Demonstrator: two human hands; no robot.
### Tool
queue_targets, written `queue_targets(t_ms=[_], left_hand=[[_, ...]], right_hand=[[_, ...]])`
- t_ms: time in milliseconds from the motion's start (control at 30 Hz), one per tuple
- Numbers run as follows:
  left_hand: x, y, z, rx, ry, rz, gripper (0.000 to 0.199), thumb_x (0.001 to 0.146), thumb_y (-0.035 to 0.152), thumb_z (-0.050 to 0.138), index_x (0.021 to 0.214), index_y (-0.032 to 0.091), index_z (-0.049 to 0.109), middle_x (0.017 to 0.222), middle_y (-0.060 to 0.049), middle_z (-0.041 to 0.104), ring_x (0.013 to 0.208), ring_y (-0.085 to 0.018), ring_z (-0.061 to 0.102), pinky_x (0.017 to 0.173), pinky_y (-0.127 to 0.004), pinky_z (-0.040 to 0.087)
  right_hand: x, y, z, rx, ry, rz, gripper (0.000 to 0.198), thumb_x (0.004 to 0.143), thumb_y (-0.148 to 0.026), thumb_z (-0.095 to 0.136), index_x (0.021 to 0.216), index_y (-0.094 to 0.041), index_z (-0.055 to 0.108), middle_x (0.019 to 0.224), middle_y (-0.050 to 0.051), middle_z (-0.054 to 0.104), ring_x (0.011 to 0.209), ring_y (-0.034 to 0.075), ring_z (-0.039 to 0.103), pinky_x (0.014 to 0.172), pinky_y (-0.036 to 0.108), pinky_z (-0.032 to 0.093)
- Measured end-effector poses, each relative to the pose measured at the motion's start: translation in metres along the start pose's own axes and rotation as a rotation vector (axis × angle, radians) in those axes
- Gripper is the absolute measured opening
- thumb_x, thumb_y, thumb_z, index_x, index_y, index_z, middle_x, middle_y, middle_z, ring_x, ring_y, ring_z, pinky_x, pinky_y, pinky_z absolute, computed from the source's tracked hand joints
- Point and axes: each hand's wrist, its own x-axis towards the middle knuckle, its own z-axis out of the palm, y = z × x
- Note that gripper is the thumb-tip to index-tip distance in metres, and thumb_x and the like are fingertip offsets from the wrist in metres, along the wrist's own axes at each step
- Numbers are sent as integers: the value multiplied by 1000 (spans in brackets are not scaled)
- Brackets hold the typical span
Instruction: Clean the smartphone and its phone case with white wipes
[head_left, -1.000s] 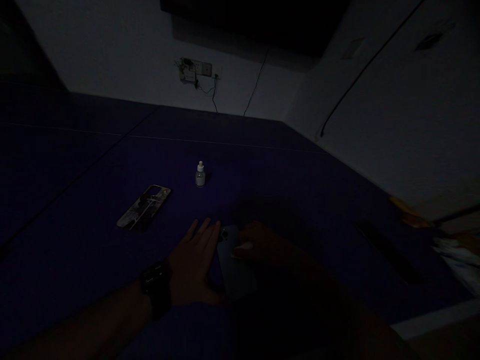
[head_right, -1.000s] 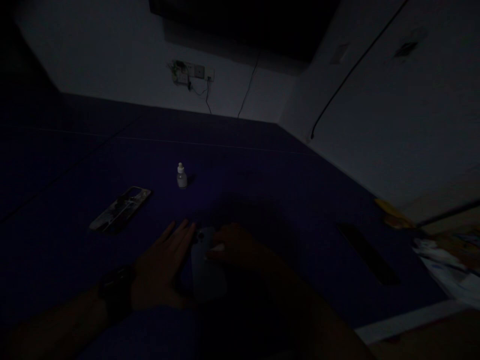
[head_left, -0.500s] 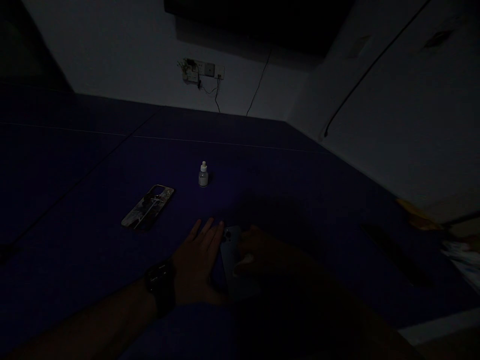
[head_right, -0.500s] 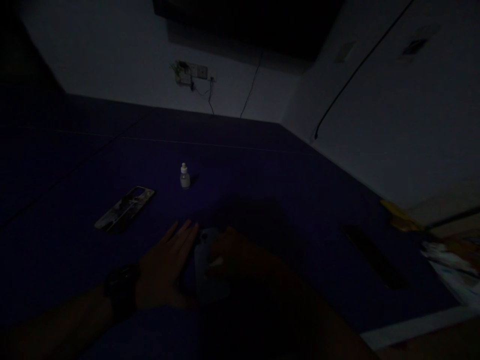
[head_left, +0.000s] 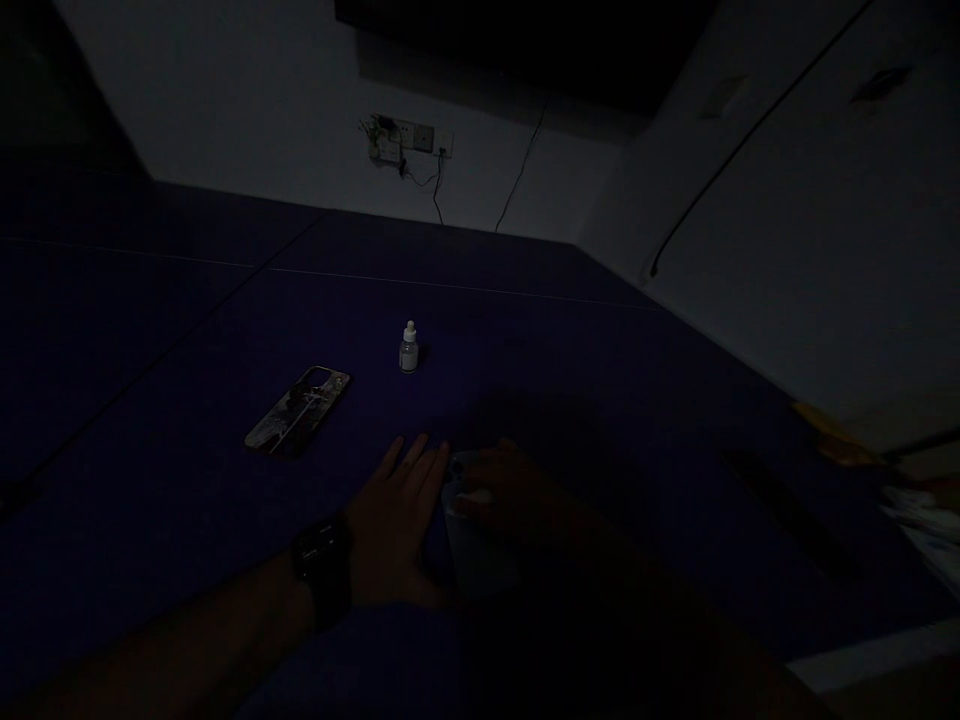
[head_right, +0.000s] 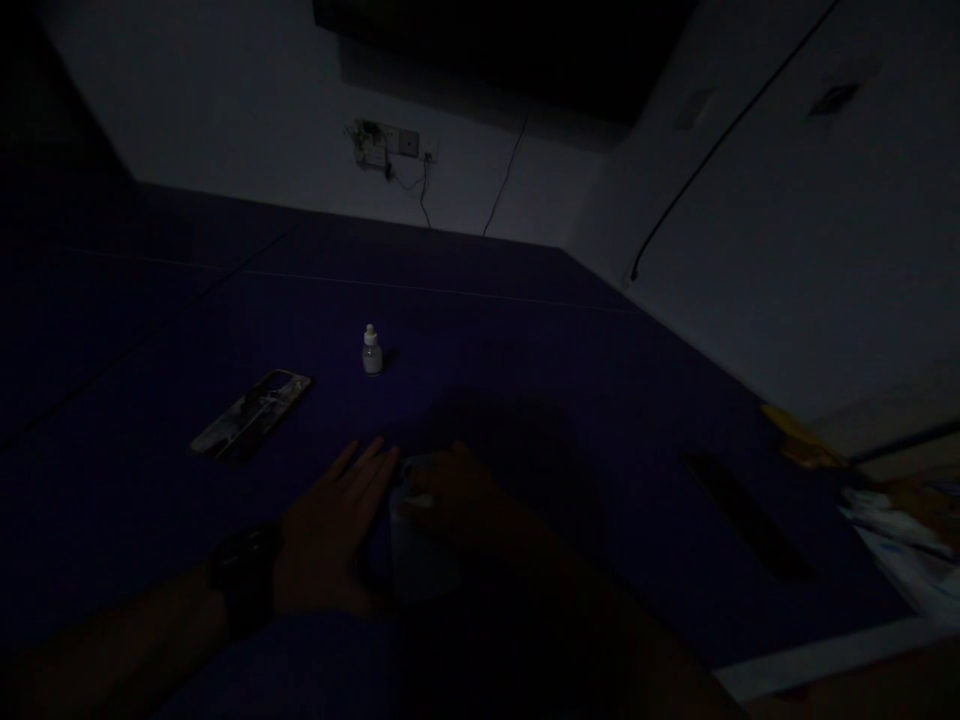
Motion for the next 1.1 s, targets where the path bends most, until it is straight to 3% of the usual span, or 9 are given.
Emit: queue_targets(t_ms=[133,333,533,667,833,1000,1100], left_hand=[[1,-1,1,5,1,-5,147,54,86,67,157,4,1,158,-28,30,147,-48,23,120,-62,11],[1,-1,3,-1,23,5,147,53,84,69,157,4,3,157,-28,32,146,-47,24,120,-60,10],[0,0,2,-4,32,6,144,57,85,65,157,4,0,156,-27,33,147,-47,23,120,-60,12],[0,-2,3,11,23,2,148,54,89,64,157,2,3,156,-28,33,147,-48,22,119,-61,11],[-1,-3,3,21,7,6,145,56,87,63,157,5,-1,158,-27,29,148,-46,20,120,-60,11],[-1,-2,3,24,40,1,150,52,85,69,157,4,-2,156,-29,32,147,-47,24,120,-60,11],[-1,-3,3,15,39,7,150,53,86,67,157,4,-2,156,-28,33,147,-47,24,120,-60,11]], right_hand=[[-3,2,6,31,-79,-138,25,91,-43,66,88,-19,71,94,5,74,97,24,63,95,42,33],[-15,-1,10,31,-74,-278,23,90,-43,65,85,-21,72,90,1,74,94,22,61,99,41,30],[-17,3,15,81,-53,-265,23,92,-42,64,87,-21,72,92,1,74,94,20,61,99,40,29],[-19,2,12,101,-137,-347,22,87,-45,70,87,-24,73,92,0,73,95,21,61,101,41,27],[-17,-1,4,7,-73,-150,23,91,-40,65,87,-19,72,92,5,72,93,23,60,91,41,31],[-19,1,8,50,-156,-325,20,88,-43,69,90,-23,73,91,1,73,94,22,60,95,41,27],[-20,0,7,25,-132,-250,19,90,-41,67,89,-22,72,92,2,73,93,22,60,92,42,27]])
